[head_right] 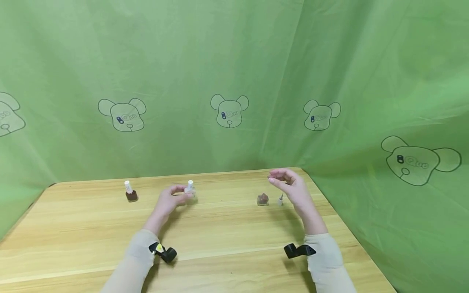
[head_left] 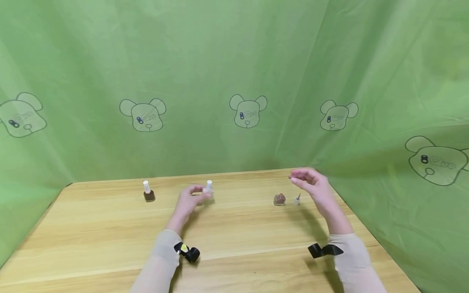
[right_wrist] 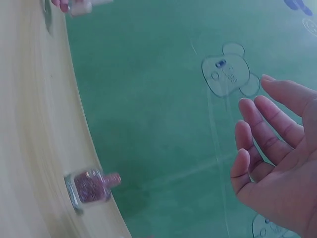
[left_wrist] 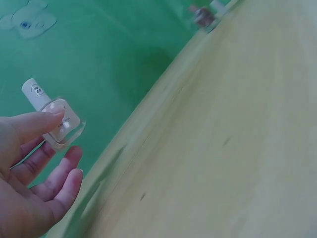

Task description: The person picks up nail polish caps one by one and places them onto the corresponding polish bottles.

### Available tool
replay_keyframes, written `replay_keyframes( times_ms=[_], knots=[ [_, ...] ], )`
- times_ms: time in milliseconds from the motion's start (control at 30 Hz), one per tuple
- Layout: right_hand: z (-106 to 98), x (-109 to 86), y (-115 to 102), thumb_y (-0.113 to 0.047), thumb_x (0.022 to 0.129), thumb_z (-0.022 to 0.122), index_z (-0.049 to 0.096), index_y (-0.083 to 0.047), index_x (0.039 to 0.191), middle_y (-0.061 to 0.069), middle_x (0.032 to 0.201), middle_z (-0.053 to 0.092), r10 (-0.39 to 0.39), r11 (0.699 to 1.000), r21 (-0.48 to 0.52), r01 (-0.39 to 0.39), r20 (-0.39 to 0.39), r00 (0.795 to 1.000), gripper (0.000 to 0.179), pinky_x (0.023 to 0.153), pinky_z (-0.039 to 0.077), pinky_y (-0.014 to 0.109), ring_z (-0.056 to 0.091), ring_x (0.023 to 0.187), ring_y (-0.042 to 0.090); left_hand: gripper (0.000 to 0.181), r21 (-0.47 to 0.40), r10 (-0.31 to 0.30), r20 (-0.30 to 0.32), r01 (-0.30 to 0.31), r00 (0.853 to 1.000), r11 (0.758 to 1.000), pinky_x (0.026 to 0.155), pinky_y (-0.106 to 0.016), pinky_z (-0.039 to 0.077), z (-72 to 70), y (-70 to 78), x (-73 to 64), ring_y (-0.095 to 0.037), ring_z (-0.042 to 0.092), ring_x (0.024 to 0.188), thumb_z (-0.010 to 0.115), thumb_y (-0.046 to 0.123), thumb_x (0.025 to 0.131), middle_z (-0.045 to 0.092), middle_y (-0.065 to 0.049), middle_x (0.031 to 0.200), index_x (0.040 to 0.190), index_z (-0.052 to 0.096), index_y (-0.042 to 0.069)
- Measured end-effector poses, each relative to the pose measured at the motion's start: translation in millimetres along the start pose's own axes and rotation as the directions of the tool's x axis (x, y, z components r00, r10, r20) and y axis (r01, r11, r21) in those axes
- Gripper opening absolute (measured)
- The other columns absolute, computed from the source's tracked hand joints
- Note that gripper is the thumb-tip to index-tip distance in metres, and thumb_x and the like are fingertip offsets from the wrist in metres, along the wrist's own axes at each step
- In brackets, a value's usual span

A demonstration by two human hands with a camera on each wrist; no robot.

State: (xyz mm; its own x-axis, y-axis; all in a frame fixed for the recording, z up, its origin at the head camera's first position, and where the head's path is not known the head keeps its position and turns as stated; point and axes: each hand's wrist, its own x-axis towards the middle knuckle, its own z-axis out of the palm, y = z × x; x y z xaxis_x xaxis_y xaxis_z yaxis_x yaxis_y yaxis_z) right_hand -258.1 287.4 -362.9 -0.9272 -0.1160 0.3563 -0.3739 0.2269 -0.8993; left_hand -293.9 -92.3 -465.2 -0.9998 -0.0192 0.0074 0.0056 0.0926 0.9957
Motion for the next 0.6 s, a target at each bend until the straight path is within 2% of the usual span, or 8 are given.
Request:
replay_keyframes(
  times_ms=[233, 400, 600],
  knots=[
    [-17.2, -0.4, 3.5, -0.016, 0.093, 0.066, 0.06, 0.0, 0.121, -0.018, 0.1, 0.069, 0.041, 0.999, -0.031, -0.043, -0.064, 0.997, 0.032, 0.081, 0.049, 0.015, 0.063, 0.094, 0.001, 0.043, 0.006, -0.035, -0.048, 0.036, 0.998, 0.999, 0.088, -0.036, 0.055, -25.1, -6.7, 4.7, -0.016, 0.062, 0.096, 0.078, 0.016, 0.082, 0.065, -0.015, 0.122, 0.12, 0.064, 0.005],
    [-26.6, 0.5, 9.9, -0.013, 0.093, 0.065, 0.06, -0.001, 0.121, -0.017, 0.103, 0.069, 0.058, 0.998, 0.017, -0.057, -0.106, 0.993, 0.03, 0.079, 0.048, 0.015, 0.063, 0.095, 0.0, 0.043, 0.035, -0.048, -0.08, 0.051, 0.996, 0.998, 0.091, -0.033, 0.052, -36.6, -11.4, 8.4, -0.019, 0.06, 0.103, 0.077, 0.017, 0.082, 0.065, -0.014, 0.122, 0.121, 0.063, 0.006],
    [-36.3, 2.2, 21.6, -0.009, 0.093, 0.065, 0.063, -0.007, 0.117, -0.015, 0.103, 0.071, 0.087, 0.99, 0.121, -0.069, -0.148, 0.985, 0.025, 0.076, 0.047, 0.015, 0.062, 0.096, 0.0, 0.043, 0.042, -0.033, -0.085, 0.037, 0.996, 0.998, 0.094, -0.033, 0.052, -39.8, -15.7, 14.0, -0.021, 0.061, 0.105, 0.078, 0.016, 0.081, 0.066, -0.015, 0.121, 0.12, 0.064, 0.006]
  ],
)
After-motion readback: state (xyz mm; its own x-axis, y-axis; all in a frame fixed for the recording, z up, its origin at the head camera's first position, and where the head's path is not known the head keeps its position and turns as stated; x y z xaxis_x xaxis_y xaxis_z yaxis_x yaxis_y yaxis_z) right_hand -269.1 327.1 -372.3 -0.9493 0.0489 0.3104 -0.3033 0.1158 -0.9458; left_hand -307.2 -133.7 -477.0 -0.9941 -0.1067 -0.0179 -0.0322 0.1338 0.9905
